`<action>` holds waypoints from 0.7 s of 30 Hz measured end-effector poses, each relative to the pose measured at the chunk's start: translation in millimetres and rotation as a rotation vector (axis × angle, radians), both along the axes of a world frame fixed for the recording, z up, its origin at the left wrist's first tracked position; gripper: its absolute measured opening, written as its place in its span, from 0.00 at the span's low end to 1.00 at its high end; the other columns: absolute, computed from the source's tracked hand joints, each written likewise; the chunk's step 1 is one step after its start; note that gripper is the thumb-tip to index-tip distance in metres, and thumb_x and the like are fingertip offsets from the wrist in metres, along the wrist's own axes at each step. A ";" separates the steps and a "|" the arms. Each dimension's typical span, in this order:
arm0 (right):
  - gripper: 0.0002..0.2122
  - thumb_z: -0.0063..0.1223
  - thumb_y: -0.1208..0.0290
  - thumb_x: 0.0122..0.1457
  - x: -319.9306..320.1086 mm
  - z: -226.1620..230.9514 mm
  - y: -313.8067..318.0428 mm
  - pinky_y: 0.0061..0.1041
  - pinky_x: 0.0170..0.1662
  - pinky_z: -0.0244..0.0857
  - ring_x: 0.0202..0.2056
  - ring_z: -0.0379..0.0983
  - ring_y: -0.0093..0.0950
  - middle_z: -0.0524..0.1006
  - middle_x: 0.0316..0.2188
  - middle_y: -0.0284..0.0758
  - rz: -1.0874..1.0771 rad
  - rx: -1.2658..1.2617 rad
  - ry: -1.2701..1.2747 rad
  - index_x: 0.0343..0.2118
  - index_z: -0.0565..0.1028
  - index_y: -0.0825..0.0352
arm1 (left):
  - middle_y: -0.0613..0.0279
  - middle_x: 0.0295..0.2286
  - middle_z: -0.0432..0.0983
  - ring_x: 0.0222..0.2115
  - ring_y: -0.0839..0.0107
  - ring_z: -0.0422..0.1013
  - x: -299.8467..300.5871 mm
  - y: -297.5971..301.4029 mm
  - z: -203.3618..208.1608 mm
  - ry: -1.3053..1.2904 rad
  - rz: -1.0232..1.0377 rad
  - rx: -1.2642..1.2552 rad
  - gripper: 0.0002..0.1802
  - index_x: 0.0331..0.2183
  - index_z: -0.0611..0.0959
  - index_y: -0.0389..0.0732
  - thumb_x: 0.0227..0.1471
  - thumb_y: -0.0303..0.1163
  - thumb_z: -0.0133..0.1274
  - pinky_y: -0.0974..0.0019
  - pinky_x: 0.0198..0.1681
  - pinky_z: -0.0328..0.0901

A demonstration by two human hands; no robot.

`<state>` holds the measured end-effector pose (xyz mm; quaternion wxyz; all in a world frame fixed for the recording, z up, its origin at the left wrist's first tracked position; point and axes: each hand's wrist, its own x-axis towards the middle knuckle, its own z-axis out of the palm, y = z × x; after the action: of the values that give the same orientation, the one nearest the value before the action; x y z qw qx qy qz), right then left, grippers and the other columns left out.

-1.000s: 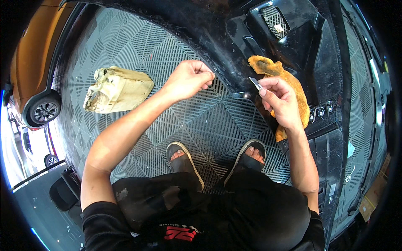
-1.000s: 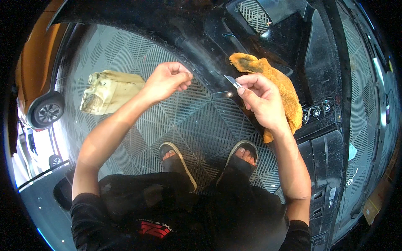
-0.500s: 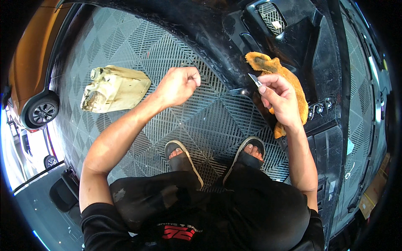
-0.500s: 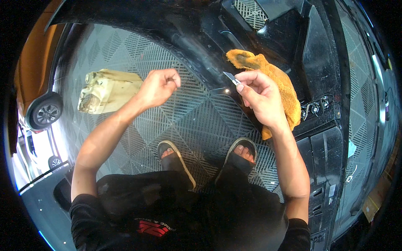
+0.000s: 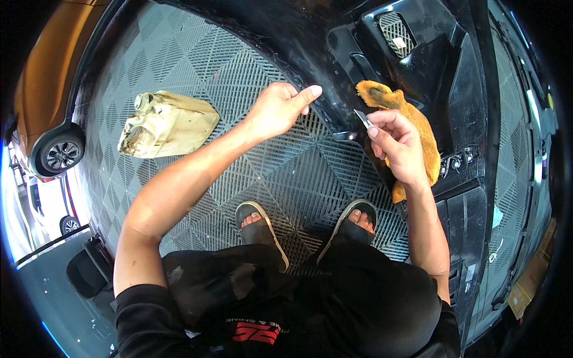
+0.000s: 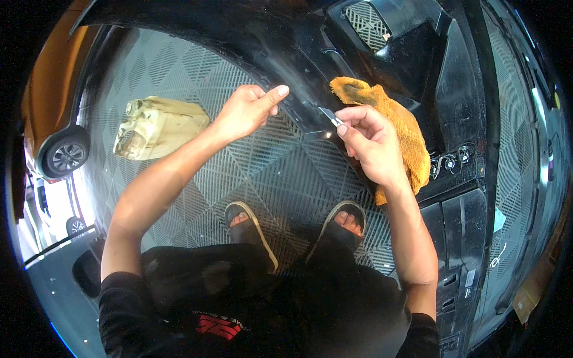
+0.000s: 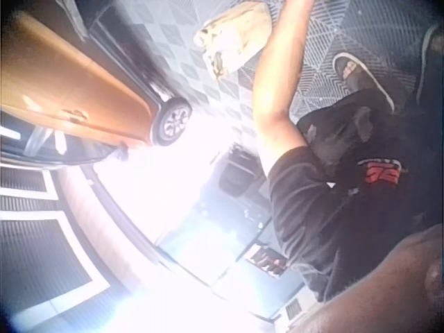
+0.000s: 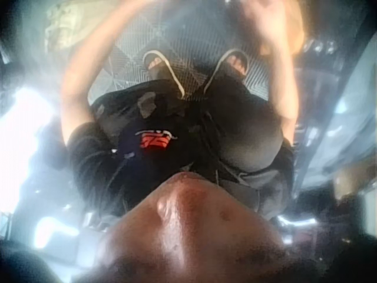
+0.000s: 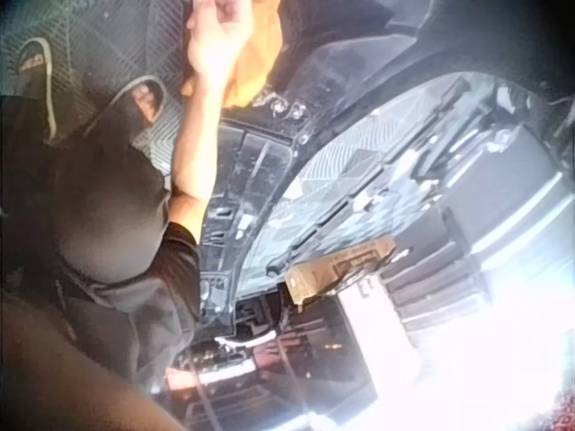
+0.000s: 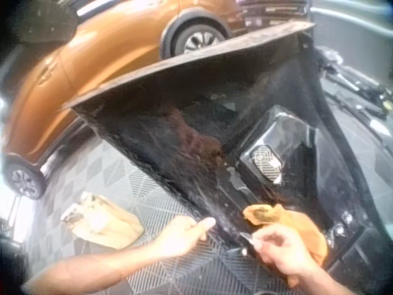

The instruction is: The person sits on the floor and uses a small blade to trim excess material from the edge of a black car part. They repeatedly scrape and cut along the edge, occasionally wiping the area with a cloth.

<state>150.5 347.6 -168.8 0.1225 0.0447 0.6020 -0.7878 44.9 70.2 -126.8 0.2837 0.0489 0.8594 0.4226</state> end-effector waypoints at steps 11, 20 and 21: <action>0.08 0.62 0.74 0.69 1.6 -1.8 -3.9 0.15 0.27 0.60 0.24 0.67 0.12 0.77 0.29 0.24 -0.033 0.028 0.018 0.49 0.80 0.67 | 0.66 0.20 0.76 0.24 0.77 0.72 -2.7 -8.1 -0.5 -0.120 -0.064 0.102 0.22 0.29 0.82 0.36 0.69 0.45 0.56 0.68 0.30 0.69; 0.09 0.63 0.77 0.68 3.1 -2.5 3.9 0.16 0.30 0.63 0.26 0.69 0.13 0.79 0.32 0.25 -0.042 -0.021 -0.014 0.49 0.80 0.69 | 0.58 0.28 0.81 0.25 0.53 0.76 -0.7 -51.3 -12.5 0.158 -0.493 -0.340 0.11 0.35 0.83 0.38 0.64 0.35 0.53 0.47 0.36 0.73; 0.09 0.63 0.77 0.68 3.1 -2.3 4.1 0.16 0.29 0.63 0.26 0.69 0.13 0.79 0.32 0.25 -0.047 -0.026 -0.017 0.49 0.81 0.69 | 0.58 0.35 0.81 0.28 0.56 0.77 4.4 -54.3 -12.8 0.206 -0.448 -0.280 0.08 0.40 0.82 0.39 0.63 0.33 0.55 0.50 0.39 0.74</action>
<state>153.6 351.7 -171.0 0.1098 0.0639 0.5896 -0.7977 49.4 15.9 -139.6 0.2854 0.2408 0.9014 0.2193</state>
